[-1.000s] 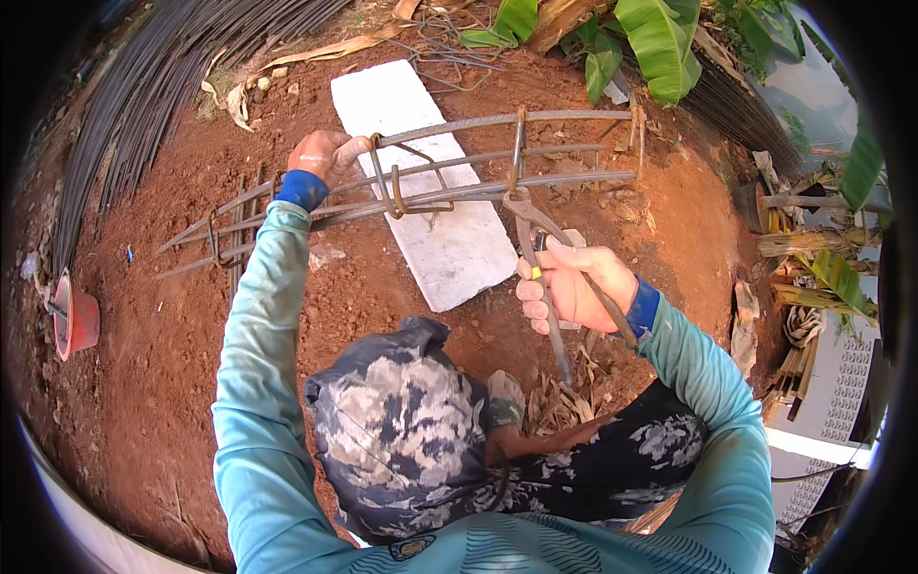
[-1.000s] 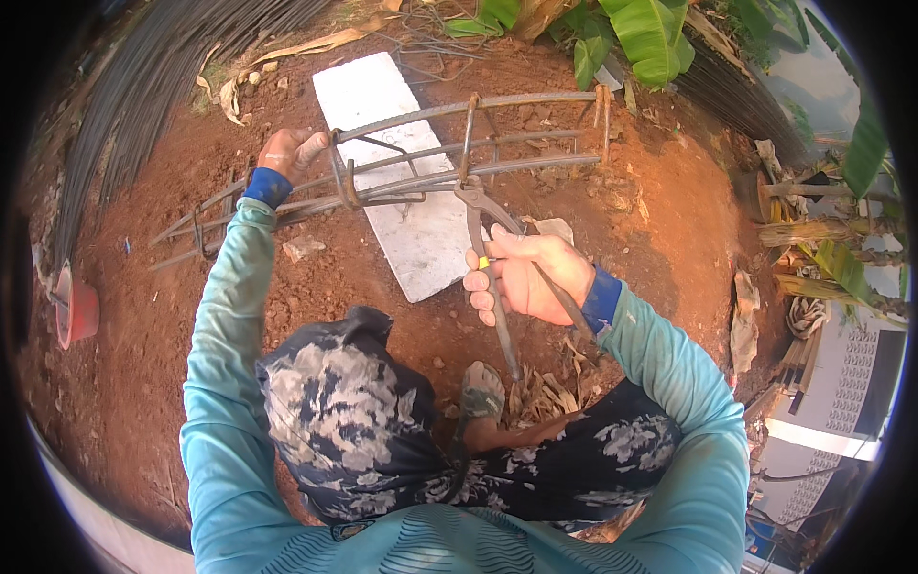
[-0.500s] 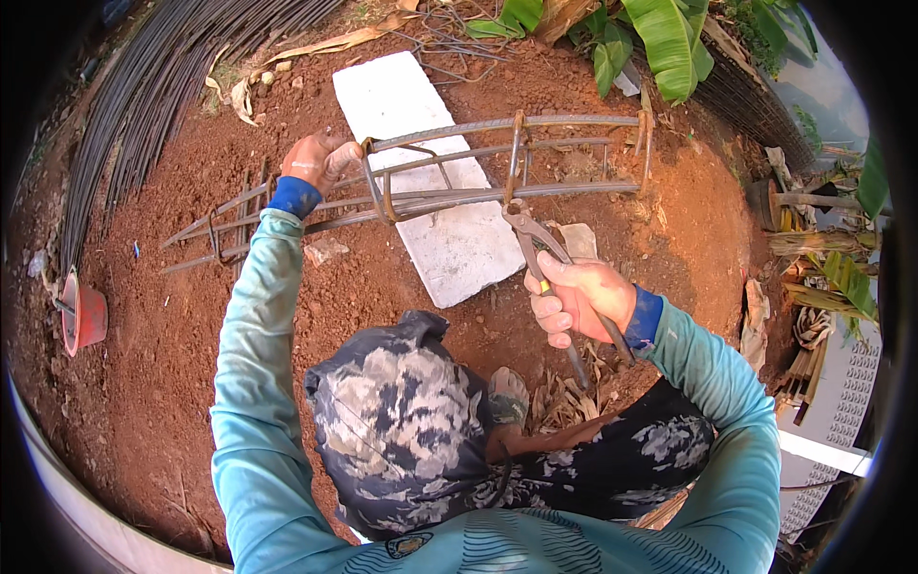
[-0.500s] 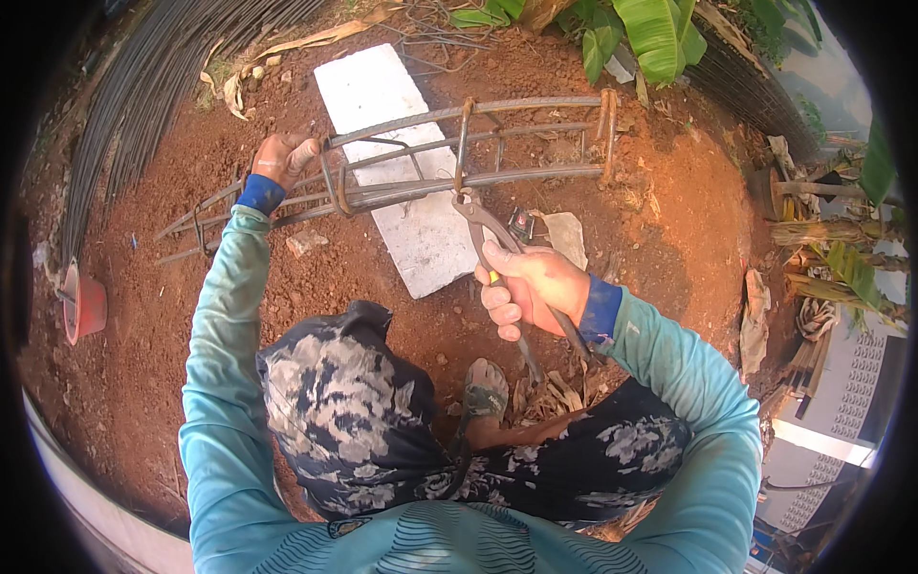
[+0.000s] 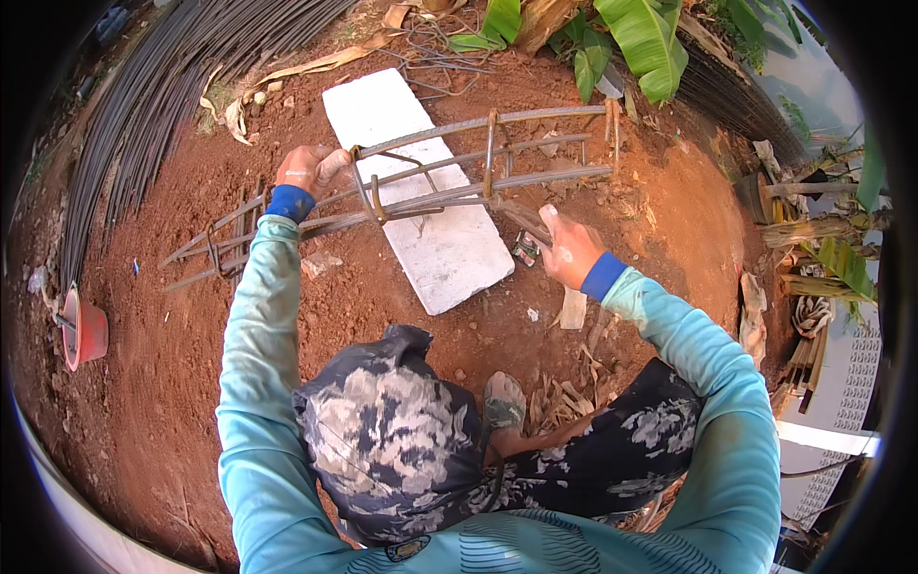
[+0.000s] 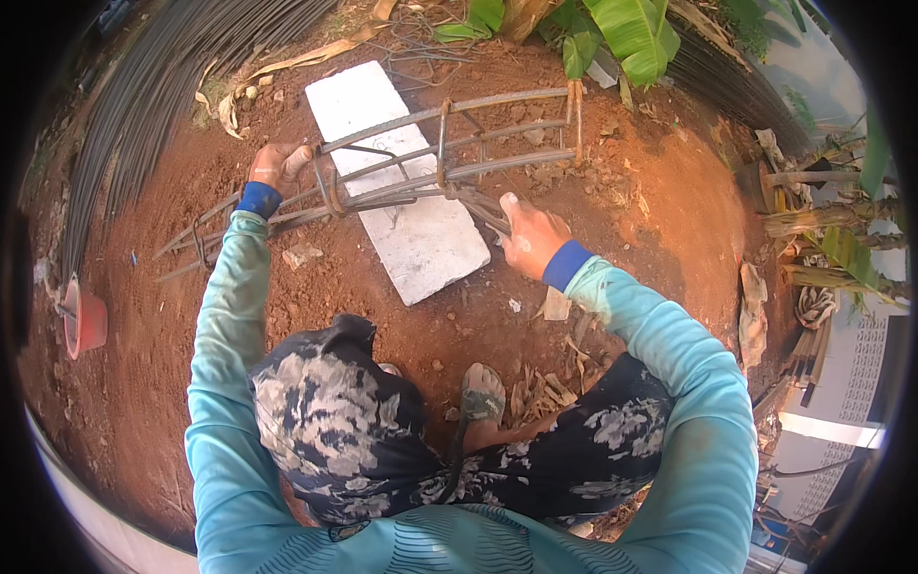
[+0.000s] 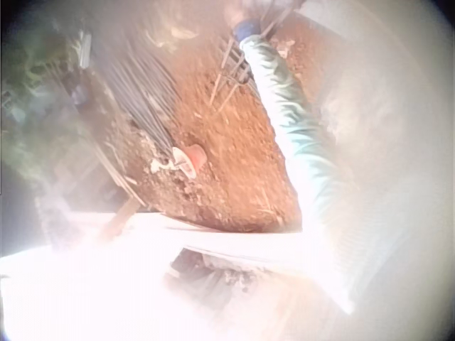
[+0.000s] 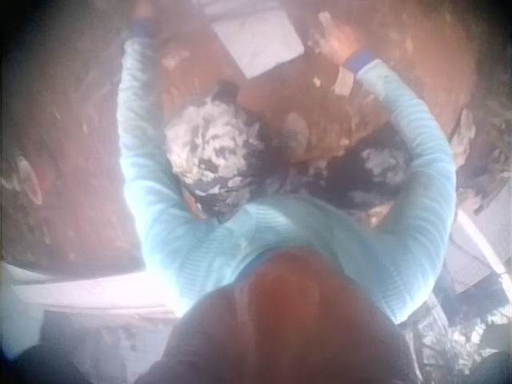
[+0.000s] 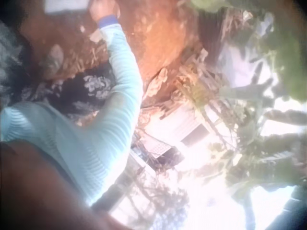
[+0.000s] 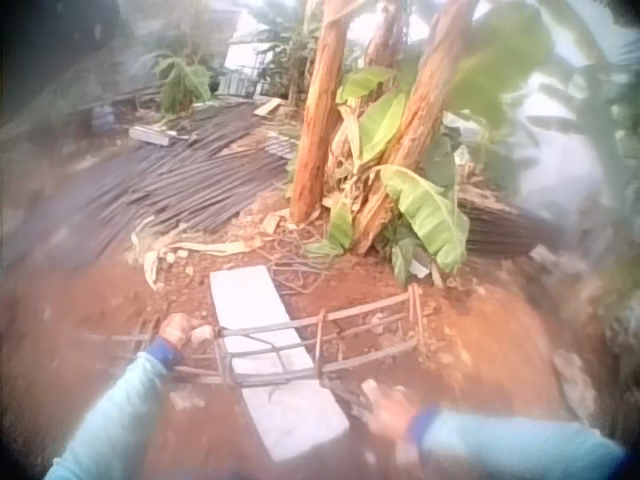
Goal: The person assembles a rebar cage by tying intersecting steel bars together using pliers and wire. They position the bars on a white block and repeatedly twist wire ties to secure the joints.
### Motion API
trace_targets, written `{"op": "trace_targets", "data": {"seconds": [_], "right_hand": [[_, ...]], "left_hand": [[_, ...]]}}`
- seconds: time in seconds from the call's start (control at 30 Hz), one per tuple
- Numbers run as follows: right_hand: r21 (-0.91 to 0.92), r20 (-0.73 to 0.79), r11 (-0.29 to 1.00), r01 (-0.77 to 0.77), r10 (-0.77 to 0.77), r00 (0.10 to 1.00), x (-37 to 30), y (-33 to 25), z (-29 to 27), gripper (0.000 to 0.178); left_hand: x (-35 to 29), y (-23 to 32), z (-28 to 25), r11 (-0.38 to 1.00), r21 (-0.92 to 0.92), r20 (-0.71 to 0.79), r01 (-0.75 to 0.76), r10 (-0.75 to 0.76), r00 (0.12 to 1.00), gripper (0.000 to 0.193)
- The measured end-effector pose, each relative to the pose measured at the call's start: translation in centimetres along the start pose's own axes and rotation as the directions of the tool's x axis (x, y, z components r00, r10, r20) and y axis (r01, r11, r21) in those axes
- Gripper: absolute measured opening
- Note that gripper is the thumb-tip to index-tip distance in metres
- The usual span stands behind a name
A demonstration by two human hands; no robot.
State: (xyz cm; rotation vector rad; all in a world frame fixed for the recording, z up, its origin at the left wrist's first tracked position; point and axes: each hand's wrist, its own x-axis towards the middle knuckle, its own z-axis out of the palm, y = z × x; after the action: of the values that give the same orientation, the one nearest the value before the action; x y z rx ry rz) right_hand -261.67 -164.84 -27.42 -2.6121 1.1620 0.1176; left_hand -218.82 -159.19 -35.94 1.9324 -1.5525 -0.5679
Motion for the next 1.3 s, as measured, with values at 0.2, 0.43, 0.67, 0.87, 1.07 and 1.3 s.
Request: {"op": "trace_targets", "data": {"seconds": [0.2, 0.43, 0.67, 0.87, 1.07, 1.3], "right_hand": [[-0.013, -0.064, 0.991, 0.133, -0.134, 0.989, 0.9, 2.4, 4.2, 0.052], [-0.141, -0.08, 0.953, 0.27, -0.283, 0.956, 5.7, 6.8, 4.0, 0.051], [0.035, 0.048, 0.999, 0.0, -0.002, 0.999, 2.6, -1.2, -0.2, 0.029], [0.511, 0.555, 0.689, -0.514, 0.192, 0.809, 5.0, -5.5, -3.4, 0.056], [0.477, 0.646, 0.688, -0.547, 0.148, 0.749, 6.6, -5.1, -5.8, 0.058], [0.133, -0.007, 0.991, 0.033, -0.032, 0.999, 7.3, -2.8, 0.3, 0.02]], "left_hand": [[-0.8, -0.9, -0.2, 1.0, 0.02, 0.037, -0.009, 0.008, 0.999, 0.085], [-0.5, -0.2, 0.7, 0.996, 0.031, 0.062, 0.079, -0.08, 0.995, 0.084], [-0.2, -1.8, -0.1, 0.995, 0.055, -0.036, 0.079, -0.077, 0.996, 0.085], [2.1, -3.2, -0.4, 0.998, -0.056, -0.077, 0.04, -0.044, 0.996, 0.082], [2.4, -3.5, -0.3, 1.0, 0.009, -0.101, 0.005, -0.004, 0.995, 0.078], [3.9, -4.8, -1.2, 0.995, -0.091, -0.044, 0.028, -0.032, 0.999, 0.079]]}}
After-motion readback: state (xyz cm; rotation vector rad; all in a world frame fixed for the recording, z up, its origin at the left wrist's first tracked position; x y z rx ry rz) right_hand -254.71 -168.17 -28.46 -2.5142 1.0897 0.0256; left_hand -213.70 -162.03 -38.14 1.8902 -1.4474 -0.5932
